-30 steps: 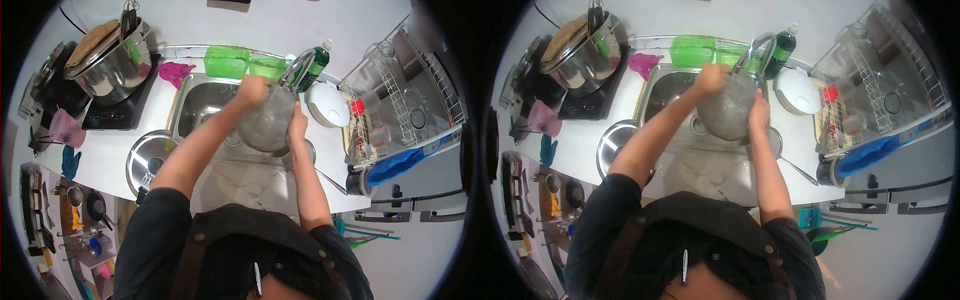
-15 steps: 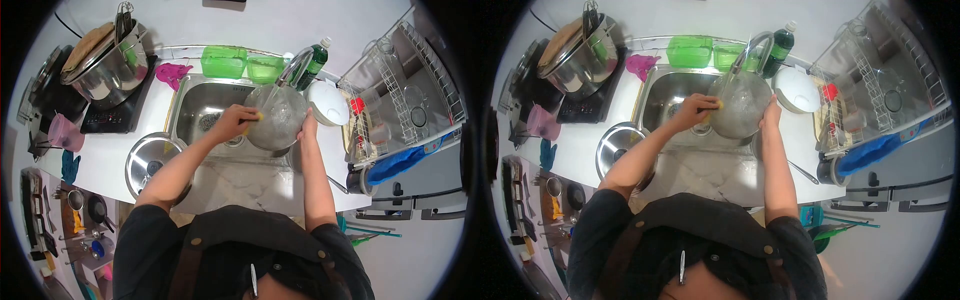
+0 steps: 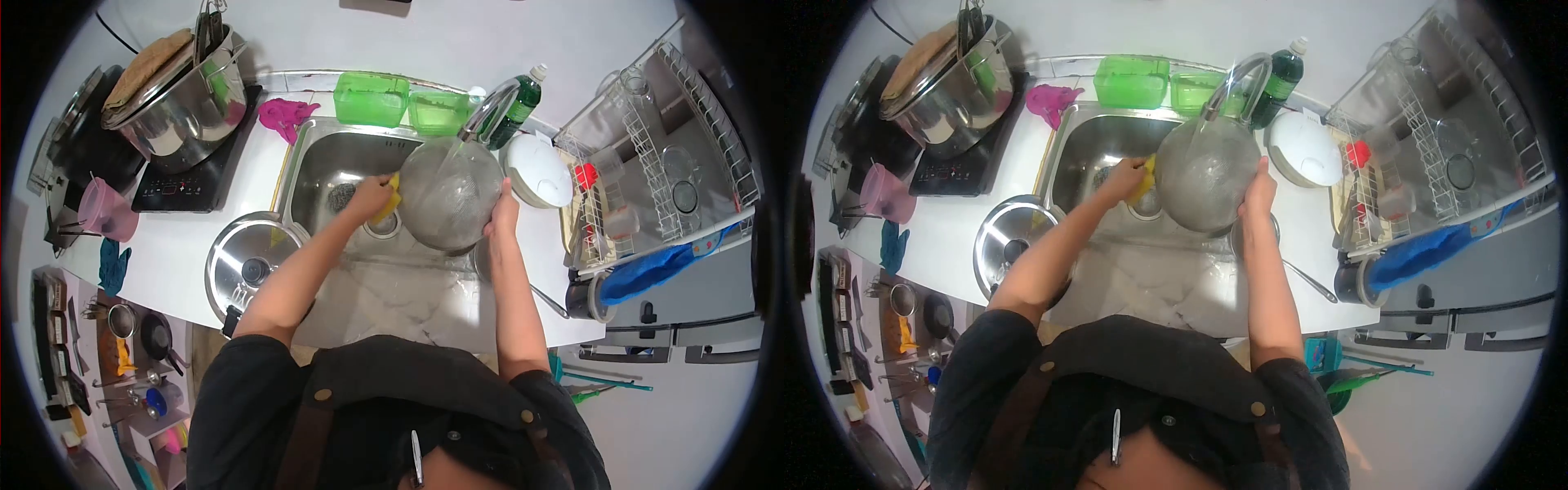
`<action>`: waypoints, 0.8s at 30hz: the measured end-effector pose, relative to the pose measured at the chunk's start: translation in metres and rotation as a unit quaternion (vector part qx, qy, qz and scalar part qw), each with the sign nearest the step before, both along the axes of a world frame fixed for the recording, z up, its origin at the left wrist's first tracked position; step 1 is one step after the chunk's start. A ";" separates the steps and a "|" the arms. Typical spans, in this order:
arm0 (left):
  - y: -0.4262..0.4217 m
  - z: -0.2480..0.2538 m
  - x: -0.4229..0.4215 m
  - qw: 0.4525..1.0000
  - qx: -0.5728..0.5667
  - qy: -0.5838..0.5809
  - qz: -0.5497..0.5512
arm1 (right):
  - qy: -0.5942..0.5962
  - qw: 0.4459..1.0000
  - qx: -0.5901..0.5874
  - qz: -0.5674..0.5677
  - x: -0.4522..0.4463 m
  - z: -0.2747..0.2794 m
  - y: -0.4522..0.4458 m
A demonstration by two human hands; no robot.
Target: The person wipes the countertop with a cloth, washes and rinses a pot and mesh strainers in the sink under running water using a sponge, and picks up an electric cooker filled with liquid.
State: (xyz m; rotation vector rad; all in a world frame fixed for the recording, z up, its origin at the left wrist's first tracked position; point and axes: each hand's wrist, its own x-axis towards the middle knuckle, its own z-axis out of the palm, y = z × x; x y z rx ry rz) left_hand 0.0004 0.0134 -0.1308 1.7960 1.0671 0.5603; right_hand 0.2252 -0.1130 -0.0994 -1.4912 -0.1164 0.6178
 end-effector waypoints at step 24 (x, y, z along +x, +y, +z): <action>0.003 0.110 0.092 0.982 0.020 -0.001 -0.186 | 0.074 0.970 0.074 0.218 0.024 -0.015 0.026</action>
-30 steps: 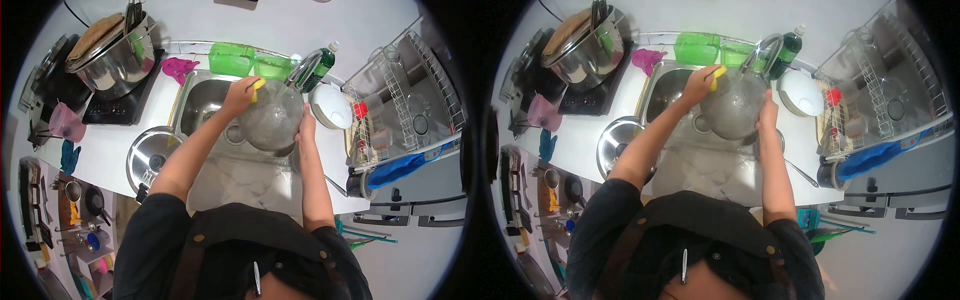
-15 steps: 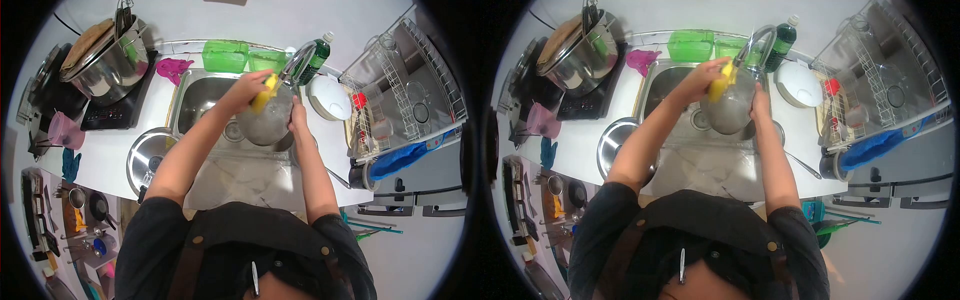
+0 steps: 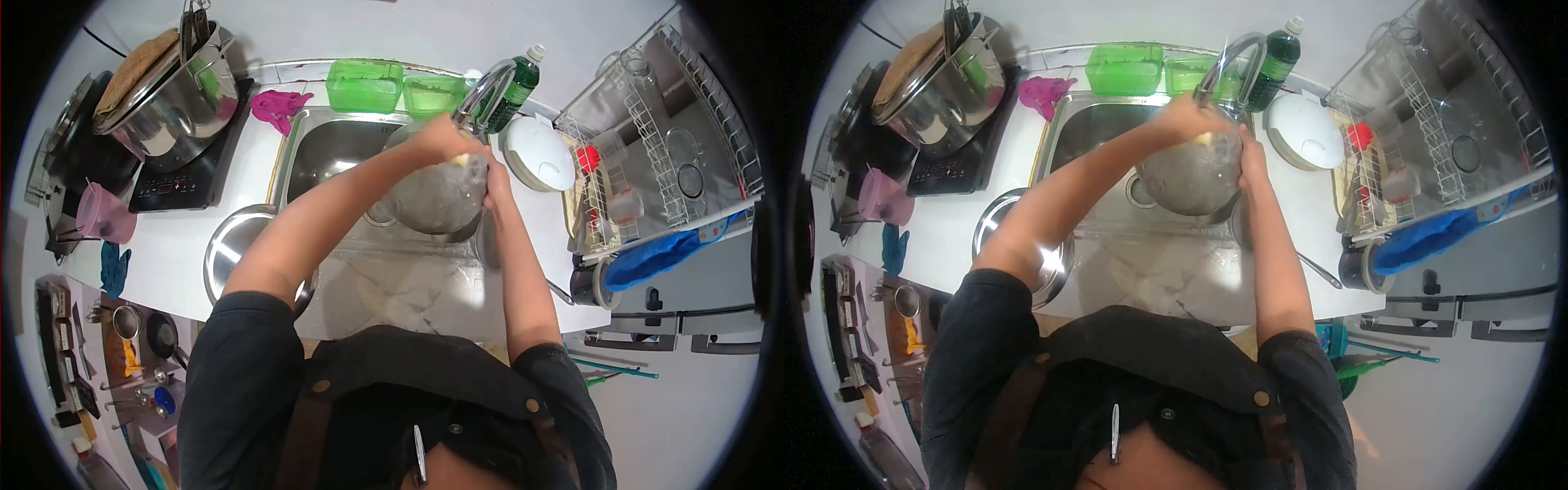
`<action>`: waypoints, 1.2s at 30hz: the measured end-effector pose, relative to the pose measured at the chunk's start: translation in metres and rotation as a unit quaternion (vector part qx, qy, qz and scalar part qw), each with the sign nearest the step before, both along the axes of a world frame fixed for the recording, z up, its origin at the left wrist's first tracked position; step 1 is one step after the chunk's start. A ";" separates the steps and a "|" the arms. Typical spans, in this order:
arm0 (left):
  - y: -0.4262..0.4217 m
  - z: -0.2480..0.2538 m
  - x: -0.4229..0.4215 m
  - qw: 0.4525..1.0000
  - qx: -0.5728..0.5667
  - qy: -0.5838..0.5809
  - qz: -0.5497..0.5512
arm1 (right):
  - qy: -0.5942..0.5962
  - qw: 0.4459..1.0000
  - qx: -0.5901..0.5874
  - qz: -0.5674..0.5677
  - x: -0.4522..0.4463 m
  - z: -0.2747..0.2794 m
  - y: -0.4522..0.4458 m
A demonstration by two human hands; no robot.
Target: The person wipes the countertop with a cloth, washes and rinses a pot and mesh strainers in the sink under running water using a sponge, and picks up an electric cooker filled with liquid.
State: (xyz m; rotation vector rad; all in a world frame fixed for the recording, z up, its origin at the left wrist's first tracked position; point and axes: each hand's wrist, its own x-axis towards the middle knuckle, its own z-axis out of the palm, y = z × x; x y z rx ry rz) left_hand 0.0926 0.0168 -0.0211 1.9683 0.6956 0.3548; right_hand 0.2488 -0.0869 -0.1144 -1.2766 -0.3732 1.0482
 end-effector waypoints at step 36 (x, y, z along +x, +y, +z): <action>0.001 -0.005 -0.042 0.932 0.287 -0.195 -0.107 | -0.160 0.983 -0.073 -0.047 -0.017 -0.001 0.035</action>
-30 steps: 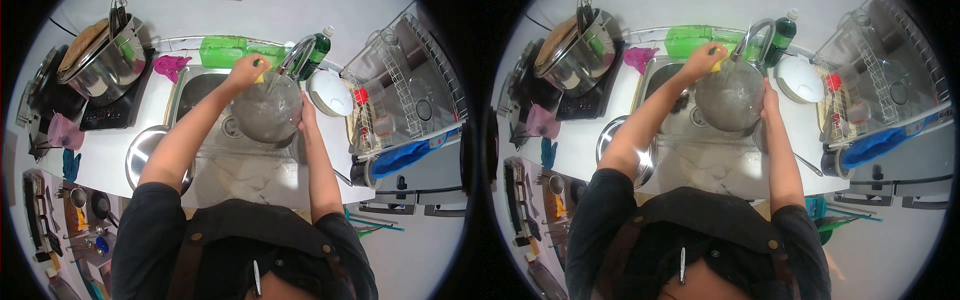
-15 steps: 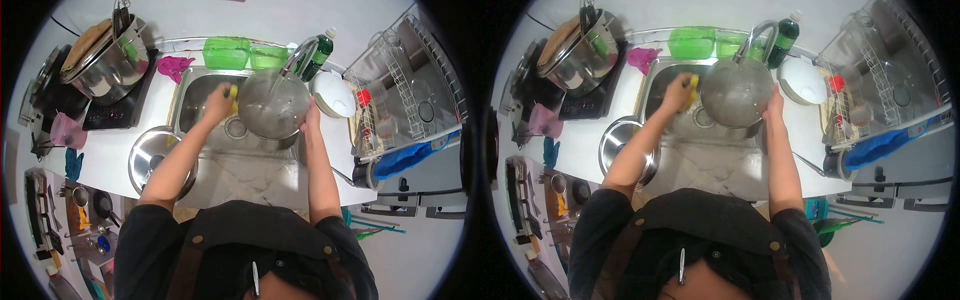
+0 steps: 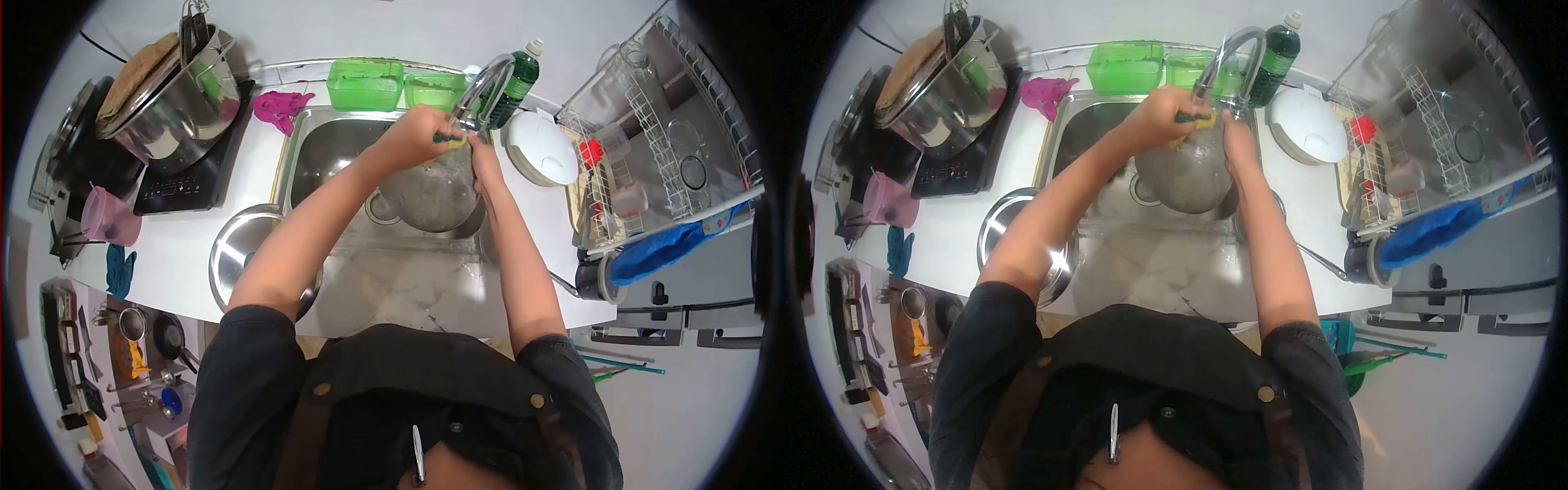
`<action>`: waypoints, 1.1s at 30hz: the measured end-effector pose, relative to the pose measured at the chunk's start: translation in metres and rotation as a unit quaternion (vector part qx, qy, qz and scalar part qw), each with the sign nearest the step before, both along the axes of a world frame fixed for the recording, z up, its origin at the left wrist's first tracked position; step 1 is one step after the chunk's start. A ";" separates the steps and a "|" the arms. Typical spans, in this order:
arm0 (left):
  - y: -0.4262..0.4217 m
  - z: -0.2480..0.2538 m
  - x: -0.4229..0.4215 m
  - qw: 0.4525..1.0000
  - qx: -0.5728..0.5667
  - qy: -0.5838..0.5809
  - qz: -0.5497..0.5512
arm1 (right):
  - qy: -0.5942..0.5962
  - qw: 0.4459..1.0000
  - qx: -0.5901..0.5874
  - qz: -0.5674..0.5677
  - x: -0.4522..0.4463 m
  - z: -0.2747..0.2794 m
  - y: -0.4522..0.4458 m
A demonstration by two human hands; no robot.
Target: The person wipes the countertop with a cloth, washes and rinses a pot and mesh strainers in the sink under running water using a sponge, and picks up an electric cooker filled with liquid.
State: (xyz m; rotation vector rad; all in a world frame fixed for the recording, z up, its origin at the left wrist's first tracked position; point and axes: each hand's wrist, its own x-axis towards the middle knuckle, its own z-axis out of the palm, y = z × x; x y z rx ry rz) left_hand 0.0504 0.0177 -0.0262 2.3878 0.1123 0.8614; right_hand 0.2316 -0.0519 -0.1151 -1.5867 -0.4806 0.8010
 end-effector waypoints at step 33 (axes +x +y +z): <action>0.064 0.012 -0.006 0.969 0.064 0.181 0.158 | -0.013 0.976 0.051 0.209 -0.008 0.037 -0.003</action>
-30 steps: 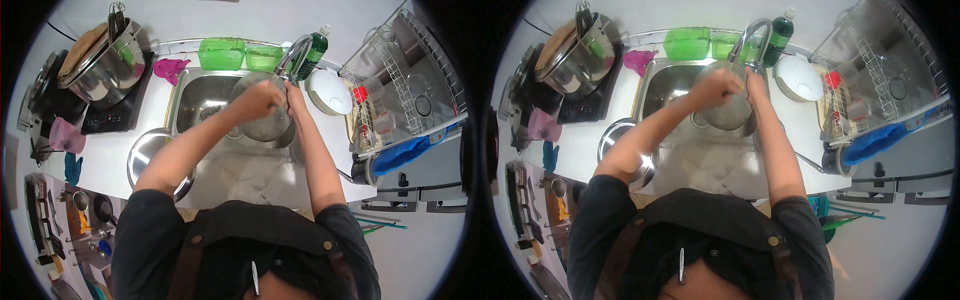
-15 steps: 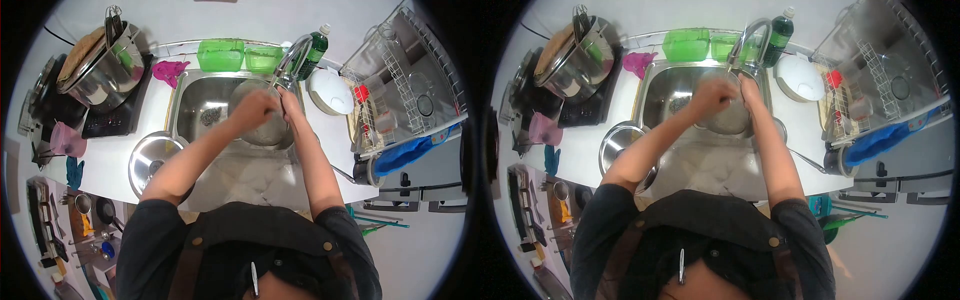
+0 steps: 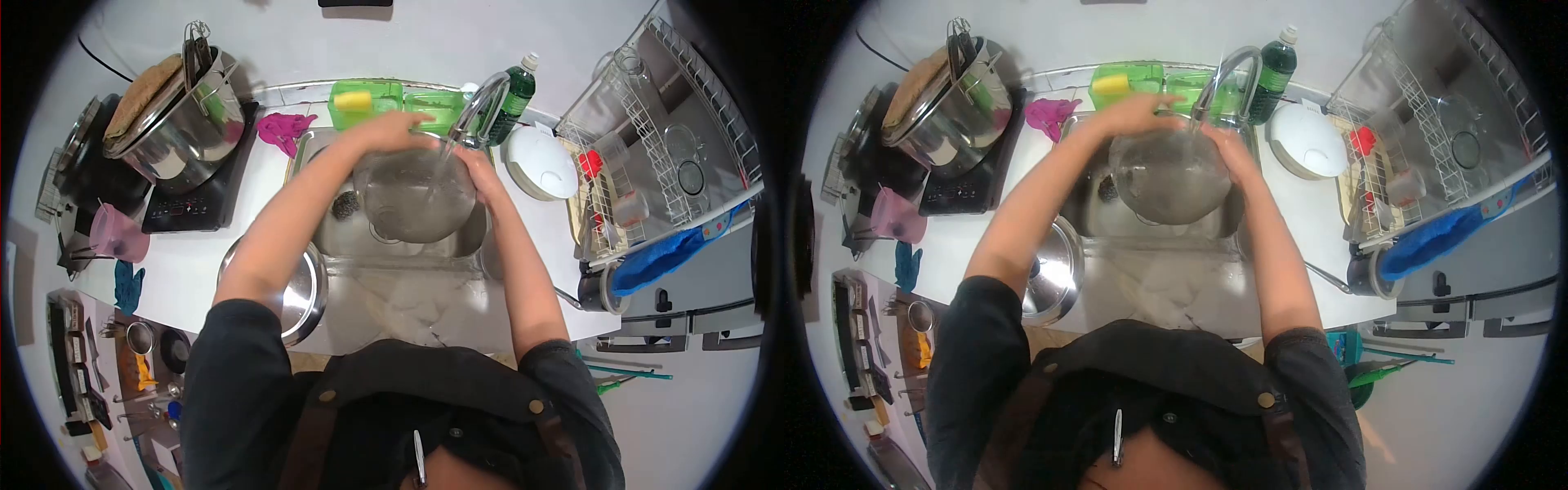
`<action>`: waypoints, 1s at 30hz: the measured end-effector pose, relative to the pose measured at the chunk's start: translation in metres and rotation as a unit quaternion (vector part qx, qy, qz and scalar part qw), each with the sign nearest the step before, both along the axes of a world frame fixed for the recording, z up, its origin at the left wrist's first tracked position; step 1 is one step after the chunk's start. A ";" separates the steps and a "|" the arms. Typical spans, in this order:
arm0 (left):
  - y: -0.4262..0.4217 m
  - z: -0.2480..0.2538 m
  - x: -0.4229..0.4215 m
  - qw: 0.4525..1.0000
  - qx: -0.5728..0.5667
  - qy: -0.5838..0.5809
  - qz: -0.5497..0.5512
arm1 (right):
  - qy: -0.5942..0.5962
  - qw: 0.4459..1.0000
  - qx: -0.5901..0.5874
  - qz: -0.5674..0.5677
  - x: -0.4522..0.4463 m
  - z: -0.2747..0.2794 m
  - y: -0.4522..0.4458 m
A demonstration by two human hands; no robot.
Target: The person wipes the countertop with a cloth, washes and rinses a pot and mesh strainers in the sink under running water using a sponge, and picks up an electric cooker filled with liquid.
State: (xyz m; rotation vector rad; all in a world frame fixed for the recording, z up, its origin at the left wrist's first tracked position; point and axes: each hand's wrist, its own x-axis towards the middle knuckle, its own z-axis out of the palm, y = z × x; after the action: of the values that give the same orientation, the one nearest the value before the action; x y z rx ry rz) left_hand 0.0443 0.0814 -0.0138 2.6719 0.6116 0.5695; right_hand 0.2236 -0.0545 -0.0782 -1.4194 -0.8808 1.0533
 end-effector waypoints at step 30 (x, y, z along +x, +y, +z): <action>0.007 -0.087 -0.064 0.476 -0.756 -0.386 0.230 | 0.042 0.982 -0.039 0.182 -0.022 0.084 0.003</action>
State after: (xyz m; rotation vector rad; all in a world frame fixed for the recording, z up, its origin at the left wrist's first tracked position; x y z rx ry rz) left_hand -0.0200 0.0880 -0.1008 0.4079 0.8589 0.7114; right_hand 0.2013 -0.0517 0.0056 -1.2941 -1.0720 1.4253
